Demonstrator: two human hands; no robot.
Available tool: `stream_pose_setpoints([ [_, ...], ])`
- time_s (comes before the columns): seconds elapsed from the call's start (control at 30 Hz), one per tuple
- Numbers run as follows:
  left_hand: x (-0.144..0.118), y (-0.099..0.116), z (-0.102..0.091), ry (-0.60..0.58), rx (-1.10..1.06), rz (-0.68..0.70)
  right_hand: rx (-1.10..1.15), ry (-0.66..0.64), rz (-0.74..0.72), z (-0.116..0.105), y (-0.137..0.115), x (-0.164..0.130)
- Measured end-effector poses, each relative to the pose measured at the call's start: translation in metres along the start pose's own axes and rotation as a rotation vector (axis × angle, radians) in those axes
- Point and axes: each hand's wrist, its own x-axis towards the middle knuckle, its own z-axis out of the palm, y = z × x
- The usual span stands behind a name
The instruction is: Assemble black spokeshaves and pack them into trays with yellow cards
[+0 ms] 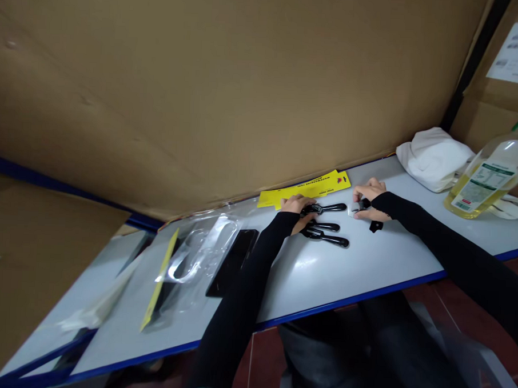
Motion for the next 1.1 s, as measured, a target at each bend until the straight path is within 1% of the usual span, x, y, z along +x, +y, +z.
stream_pose_setpoints([
  [0.13, 0.001, -0.001, -0.003, 0.011, -0.111, 0.063, 0.101, 0.009, -0.023, 0.000, 0.000, 0.000],
  [0.2, 0.000, 0.001, -0.005, 0.055, -0.122, 0.078, 0.155, 0.032, -0.038, -0.001, 0.000, 0.000],
  [0.27, -0.002, 0.005, -0.008, 0.166, -0.142, 0.049, 0.185, 0.079, -0.034, -0.005, -0.003, -0.001],
  [0.33, -0.003, 0.011, -0.012, 0.322, -0.222, -0.017, 0.262, 0.137, -0.012, -0.010, -0.009, -0.003],
  [0.37, -0.003, 0.015, -0.014, 0.410, -0.306, -0.060, 0.336, 0.161, -0.004, -0.012, -0.013, -0.004],
  [0.43, -0.004, 0.023, -0.016, 0.575, -0.570, -0.160, 0.536, 0.195, 0.021, -0.017, -0.024, -0.007],
  [0.47, -0.004, 0.028, -0.017, 0.627, -0.733, -0.209, 0.645, 0.209, 0.034, -0.019, -0.030, -0.008],
  [0.5, -0.006, 0.033, -0.018, 0.641, -0.895, -0.253, 0.747, 0.228, 0.045, -0.020, -0.037, -0.009],
  [0.53, -0.008, 0.039, -0.019, 0.604, -1.032, -0.291, 0.826, 0.255, 0.051, -0.020, -0.045, -0.011],
  [0.57, -0.011, 0.045, -0.019, 0.533, -1.135, -0.326, 0.876, 0.293, 0.051, -0.021, -0.052, -0.012],
  [0.6, -0.015, 0.051, -0.020, 0.441, -1.209, -0.357, 0.896, 0.341, 0.039, -0.022, -0.060, -0.014],
  [0.67, -0.023, 0.062, -0.022, 0.237, -1.294, -0.389, 0.858, 0.442, -0.005, -0.022, -0.072, -0.018],
  [0.7, -0.027, 0.068, -0.023, 0.128, -1.313, -0.377, 0.817, 0.480, -0.029, -0.023, -0.077, -0.020],
  [0.77, -0.034, 0.077, -0.028, -0.086, -1.310, -0.290, 0.739, 0.508, -0.081, -0.023, -0.082, -0.023],
  [0.8, -0.037, 0.081, -0.031, -0.170, -1.297, -0.232, 0.705, 0.488, -0.109, -0.023, -0.082, -0.024],
  [0.87, -0.041, 0.085, -0.036, -0.273, -1.258, -0.138, 0.641, 0.384, -0.163, -0.021, -0.079, -0.024],
  [0.93, -0.044, 0.085, -0.039, -0.319, -1.207, -0.093, 0.562, 0.269, -0.190, -0.018, -0.073, -0.023],
  [1.0, -0.046, 0.082, -0.039, -0.380, -1.156, -0.070, 0.496, 0.177, -0.187, -0.014, -0.069, -0.021],
  [1.07, -0.048, 0.078, -0.035, -0.436, -1.119, -0.051, 0.507, 0.071, -0.158, -0.012, -0.068, -0.022],
  [1.1, -0.049, 0.076, -0.033, -0.439, -1.112, -0.050, 0.552, -0.002, -0.138, -0.012, -0.069, -0.023],
])
